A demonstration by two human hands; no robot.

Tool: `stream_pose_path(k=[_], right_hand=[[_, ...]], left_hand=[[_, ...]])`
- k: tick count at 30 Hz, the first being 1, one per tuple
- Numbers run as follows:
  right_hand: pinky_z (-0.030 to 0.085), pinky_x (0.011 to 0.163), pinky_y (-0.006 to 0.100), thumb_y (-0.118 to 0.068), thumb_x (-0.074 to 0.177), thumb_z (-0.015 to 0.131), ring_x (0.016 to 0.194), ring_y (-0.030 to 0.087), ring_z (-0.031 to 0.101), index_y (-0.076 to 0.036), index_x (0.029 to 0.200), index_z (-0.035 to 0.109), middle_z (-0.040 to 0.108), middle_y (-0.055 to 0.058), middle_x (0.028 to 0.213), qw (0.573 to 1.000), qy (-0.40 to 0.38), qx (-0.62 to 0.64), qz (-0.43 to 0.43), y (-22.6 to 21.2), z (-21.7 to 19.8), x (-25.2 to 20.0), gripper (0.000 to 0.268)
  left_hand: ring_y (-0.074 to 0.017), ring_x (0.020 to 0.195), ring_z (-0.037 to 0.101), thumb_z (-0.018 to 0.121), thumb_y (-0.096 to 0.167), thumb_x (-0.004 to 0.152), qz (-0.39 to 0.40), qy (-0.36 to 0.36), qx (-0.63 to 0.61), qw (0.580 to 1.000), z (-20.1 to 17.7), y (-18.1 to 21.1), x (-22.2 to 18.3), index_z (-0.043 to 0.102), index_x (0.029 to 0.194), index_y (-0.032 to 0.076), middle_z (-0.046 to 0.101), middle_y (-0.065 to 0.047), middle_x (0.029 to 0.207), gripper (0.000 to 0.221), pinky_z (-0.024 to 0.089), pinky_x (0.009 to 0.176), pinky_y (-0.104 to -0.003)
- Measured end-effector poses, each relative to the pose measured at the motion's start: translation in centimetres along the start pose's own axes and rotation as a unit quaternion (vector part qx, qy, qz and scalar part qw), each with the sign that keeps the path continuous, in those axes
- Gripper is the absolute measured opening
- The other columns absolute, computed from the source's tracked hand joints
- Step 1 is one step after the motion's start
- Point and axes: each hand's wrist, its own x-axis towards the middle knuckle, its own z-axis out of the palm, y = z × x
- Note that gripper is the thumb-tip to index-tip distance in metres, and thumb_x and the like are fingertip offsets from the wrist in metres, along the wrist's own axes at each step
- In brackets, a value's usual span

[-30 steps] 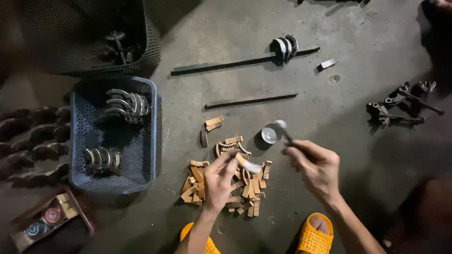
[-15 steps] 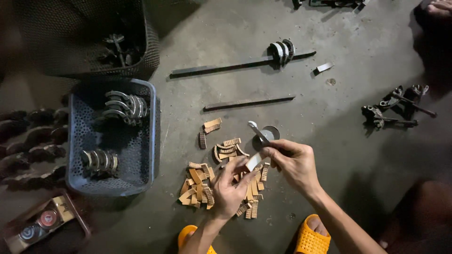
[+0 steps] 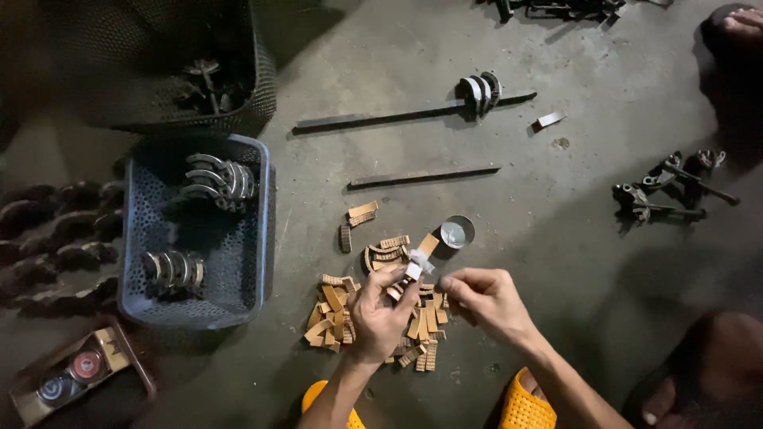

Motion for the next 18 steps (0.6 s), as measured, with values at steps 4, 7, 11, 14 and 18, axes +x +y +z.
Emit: stream_pose_path(k=[4, 7, 11, 14, 18], right_hand=[[0.035, 0.032, 0.025, -0.016, 0.087, 0.073, 0.039, 0.012, 0.051, -0.005, 0.092, 0.084, 0.074, 0.008, 0.057, 0.991, 0.063, -0.113, -0.025, -0.9, -0.8, 0.2, 0.017], [0.034, 0.032, 0.023, -0.014, 0.085, 0.074, 0.039, 0.009, 0.051, -0.007, 0.093, 0.083, 0.076, 0.005, 0.058, 0.961, 0.13, -0.219, -0.107, -2.2, -0.5, -0.3, 0.015], [0.039, 0.032, 0.022, -0.007, 0.083, 0.072, 0.038, 0.006, 0.052, -0.006, 0.089, 0.079, 0.072, 0.0, 0.058, 0.92, 0.114, -0.279, -0.251, -1.6, 0.6, -1.1, 0.009], [0.045, 0.029, 0.019, -0.009, 0.085, 0.072, 0.039, 0.007, 0.059, -0.003, 0.092, 0.079, 0.078, 0.005, 0.066, 0.921, 0.131, -0.287, -0.229, -1.0, 1.4, -0.6, 0.011], [0.04, 0.03, 0.021, -0.01, 0.086, 0.072, 0.038, 0.008, 0.055, -0.003, 0.088, 0.079, 0.076, 0.005, 0.063, 0.924, 0.162, -0.275, -0.212, 0.3, 0.3, 1.0, 0.01]], left_hand=[[-0.0234, 0.095, 0.076, 0.077, 0.002, 0.085, 0.011, 0.003, -0.016, 1.0, -0.4, 0.9, 0.1, 0.058, 0.103, 0.001, 0.074, -0.018, 0.114, 0.026, 0.067, 0.084, -0.032], [-0.0243, 0.095, 0.076, 0.077, -0.001, 0.084, 0.005, 0.01, 0.014, 1.0, -0.5, 1.6, 0.4, 0.059, 0.103, -0.003, 0.073, -0.019, 0.115, 0.027, 0.065, 0.084, -0.032], [-0.0244, 0.089, 0.078, 0.081, -0.002, 0.078, 0.054, 0.005, 0.106, 0.993, -0.2, 1.4, 0.5, 0.058, 0.101, -0.001, 0.074, -0.017, 0.113, 0.033, 0.066, 0.075, -0.03], [-0.0226, 0.079, 0.078, 0.081, -0.002, 0.08, 0.114, 0.005, 0.131, 0.985, 0.5, 0.4, 0.3, 0.057, 0.107, -0.001, 0.075, -0.019, 0.108, 0.036, 0.07, 0.065, -0.028], [-0.0276, 0.087, 0.079, 0.079, 0.001, 0.082, 0.118, -0.003, 0.136, 0.984, 1.3, -1.5, -0.5, 0.056, 0.101, 0.0, 0.074, -0.023, 0.109, 0.03, 0.071, 0.071, -0.03]])
